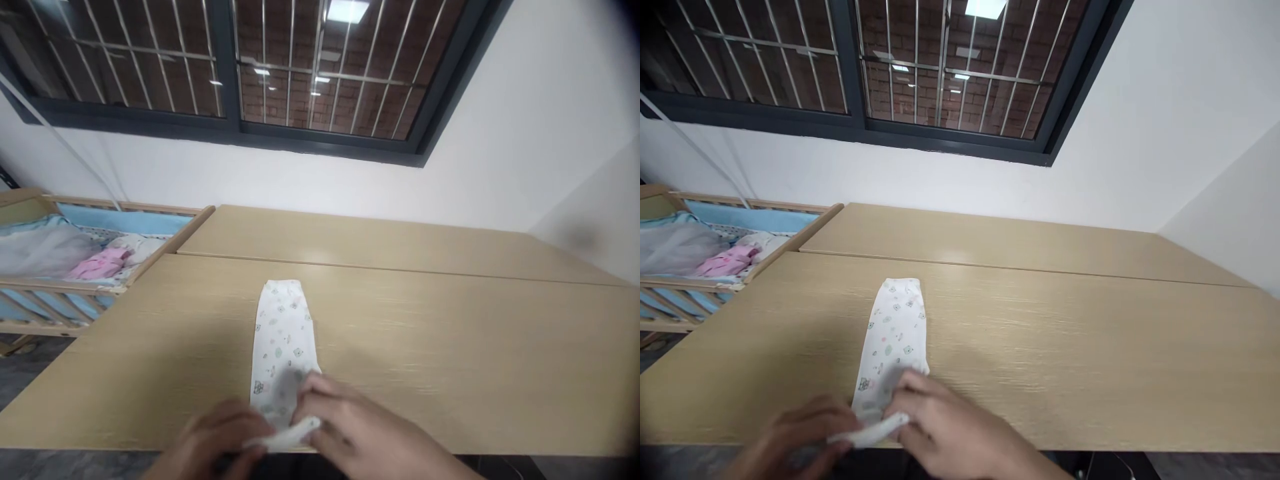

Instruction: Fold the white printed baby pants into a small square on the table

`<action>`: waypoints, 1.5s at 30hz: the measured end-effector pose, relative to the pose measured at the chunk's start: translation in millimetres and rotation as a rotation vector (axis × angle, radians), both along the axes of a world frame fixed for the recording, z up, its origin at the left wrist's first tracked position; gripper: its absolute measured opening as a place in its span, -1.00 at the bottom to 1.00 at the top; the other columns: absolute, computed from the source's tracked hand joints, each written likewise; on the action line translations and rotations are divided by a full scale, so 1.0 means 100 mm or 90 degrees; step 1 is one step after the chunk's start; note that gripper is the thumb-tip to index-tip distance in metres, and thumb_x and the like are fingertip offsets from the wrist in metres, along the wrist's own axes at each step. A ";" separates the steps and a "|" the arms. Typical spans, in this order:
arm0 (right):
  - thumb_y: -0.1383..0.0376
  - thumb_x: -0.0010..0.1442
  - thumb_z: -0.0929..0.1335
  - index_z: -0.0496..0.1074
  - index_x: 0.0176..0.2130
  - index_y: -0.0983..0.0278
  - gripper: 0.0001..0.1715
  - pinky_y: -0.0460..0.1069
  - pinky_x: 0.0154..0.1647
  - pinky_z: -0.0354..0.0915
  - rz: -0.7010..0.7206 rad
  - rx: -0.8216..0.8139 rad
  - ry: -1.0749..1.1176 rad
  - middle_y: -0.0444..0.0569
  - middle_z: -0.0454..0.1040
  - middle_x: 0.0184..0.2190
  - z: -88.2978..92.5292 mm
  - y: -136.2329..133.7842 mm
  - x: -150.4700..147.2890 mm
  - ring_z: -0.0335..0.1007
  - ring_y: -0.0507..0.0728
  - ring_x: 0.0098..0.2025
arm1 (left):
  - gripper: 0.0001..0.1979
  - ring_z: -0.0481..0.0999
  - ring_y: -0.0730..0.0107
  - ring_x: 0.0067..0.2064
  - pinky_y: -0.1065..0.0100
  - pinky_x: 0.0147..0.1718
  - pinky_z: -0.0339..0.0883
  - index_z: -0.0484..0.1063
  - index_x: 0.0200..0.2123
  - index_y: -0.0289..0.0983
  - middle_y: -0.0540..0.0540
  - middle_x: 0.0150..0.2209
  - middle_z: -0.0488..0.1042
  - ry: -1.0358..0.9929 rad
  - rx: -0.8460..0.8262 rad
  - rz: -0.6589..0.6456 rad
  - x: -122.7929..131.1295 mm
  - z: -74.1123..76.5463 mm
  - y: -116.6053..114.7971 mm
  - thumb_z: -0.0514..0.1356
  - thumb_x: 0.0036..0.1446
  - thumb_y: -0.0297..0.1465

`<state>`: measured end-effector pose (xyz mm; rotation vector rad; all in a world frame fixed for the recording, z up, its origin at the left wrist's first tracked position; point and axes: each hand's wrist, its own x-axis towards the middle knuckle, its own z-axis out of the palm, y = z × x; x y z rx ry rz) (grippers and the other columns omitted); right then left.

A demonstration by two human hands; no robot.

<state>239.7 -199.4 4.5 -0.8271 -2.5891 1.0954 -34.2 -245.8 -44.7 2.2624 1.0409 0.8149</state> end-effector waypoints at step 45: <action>-0.03 0.52 0.07 -0.03 0.50 0.13 -0.29 0.25 0.54 -0.27 0.022 0.282 -0.108 -0.09 -0.13 0.51 -0.89 2.26 -0.57 -0.28 0.21 0.55 | -0.48 0.43 -0.14 0.23 0.00 0.09 0.39 0.39 0.21 -0.49 -0.46 0.27 0.38 0.372 0.356 0.367 0.54 -0.83 0.39 -0.02 0.42 -0.22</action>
